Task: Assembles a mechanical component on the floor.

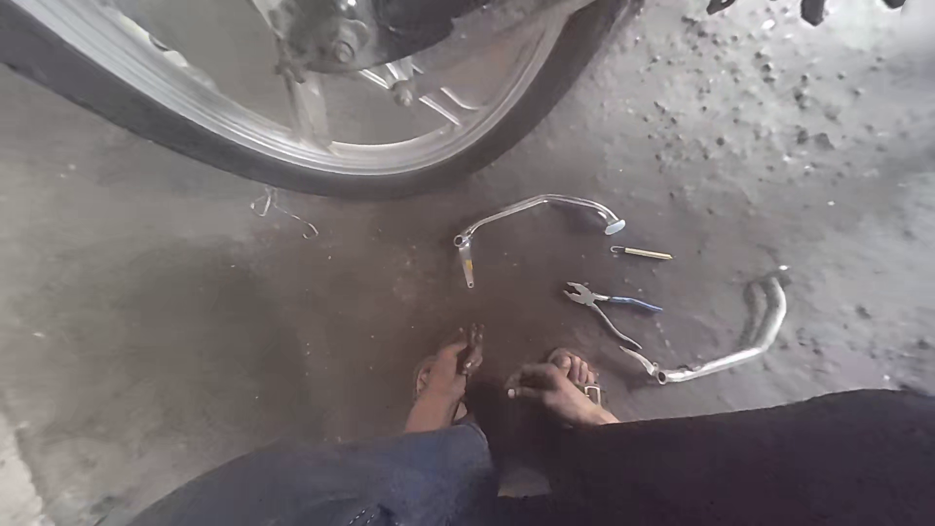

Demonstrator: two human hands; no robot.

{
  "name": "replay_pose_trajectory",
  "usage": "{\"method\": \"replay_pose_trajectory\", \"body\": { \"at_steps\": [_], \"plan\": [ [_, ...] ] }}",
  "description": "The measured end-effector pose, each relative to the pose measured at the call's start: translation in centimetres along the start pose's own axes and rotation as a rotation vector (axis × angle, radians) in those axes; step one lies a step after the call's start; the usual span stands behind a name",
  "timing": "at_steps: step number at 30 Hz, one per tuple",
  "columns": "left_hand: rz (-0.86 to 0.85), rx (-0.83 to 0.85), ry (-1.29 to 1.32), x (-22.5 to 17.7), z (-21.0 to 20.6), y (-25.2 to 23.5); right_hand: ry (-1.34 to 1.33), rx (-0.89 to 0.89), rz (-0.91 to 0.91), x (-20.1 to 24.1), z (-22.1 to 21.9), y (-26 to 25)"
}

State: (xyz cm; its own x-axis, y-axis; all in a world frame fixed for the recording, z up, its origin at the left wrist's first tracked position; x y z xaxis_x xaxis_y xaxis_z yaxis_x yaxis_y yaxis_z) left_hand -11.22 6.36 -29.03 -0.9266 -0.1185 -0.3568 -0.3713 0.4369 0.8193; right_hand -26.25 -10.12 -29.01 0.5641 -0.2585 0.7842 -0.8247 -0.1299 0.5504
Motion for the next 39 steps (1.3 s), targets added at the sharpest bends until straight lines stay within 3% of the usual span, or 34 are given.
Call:
{"method": "replay_pose_trajectory", "body": {
  "at_steps": [3, 10, 20, 24, 27, 31, 33, 39],
  "plan": [
    [0.016, 0.069, -0.018, 0.0, 0.3, -0.3, -0.239, -0.152, -0.010, -0.2, 0.4, 0.8],
    [0.014, 0.118, 0.029, 0.7, 0.8, -1.1, -0.453, -0.432, -0.080, 0.8, 1.0, -0.1],
    [-0.158, 0.072, -0.156, 0.4, -0.4, -0.2, -0.399, -0.428, -0.063, 0.6, 1.1, -0.8],
    [-0.327, 0.003, -0.299, 0.4, -0.5, 0.2, -0.354, -0.430, -0.067, 0.4, 1.2, -0.8],
    [-0.483, -0.089, -0.459, 0.1, 0.0, 0.3, -0.227, -0.303, -0.041, 0.2, 0.9, -0.4],
    [-0.751, -0.112, -0.664, -0.5, 1.5, -0.8, -0.104, 0.132, -0.101, -0.1, 0.2, -0.1],
    [-0.800, -0.112, -0.699, -0.7, 1.8, -1.1, -0.079, 0.279, -0.169, 0.0, 0.0, 0.0],
    [-0.828, -0.162, -0.755, -0.8, 1.8, -1.5, -0.068, 0.402, -0.249, -0.3, 0.0, -0.2]
  ]
}}
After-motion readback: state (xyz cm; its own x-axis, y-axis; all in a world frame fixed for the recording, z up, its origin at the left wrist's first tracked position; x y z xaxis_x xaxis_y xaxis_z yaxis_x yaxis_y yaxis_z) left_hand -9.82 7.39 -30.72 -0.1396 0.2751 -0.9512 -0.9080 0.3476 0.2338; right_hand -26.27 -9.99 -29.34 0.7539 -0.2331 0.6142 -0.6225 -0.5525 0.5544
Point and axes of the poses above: each hand's wrist, its own y-axis away from the middle knuckle, its own z-axis out of the back of the hand, x = y × z, the point moved 1 cm from there along -y, towards the middle knuckle, and after that the axes turned 1 degree about x, right-handed, at the moved point
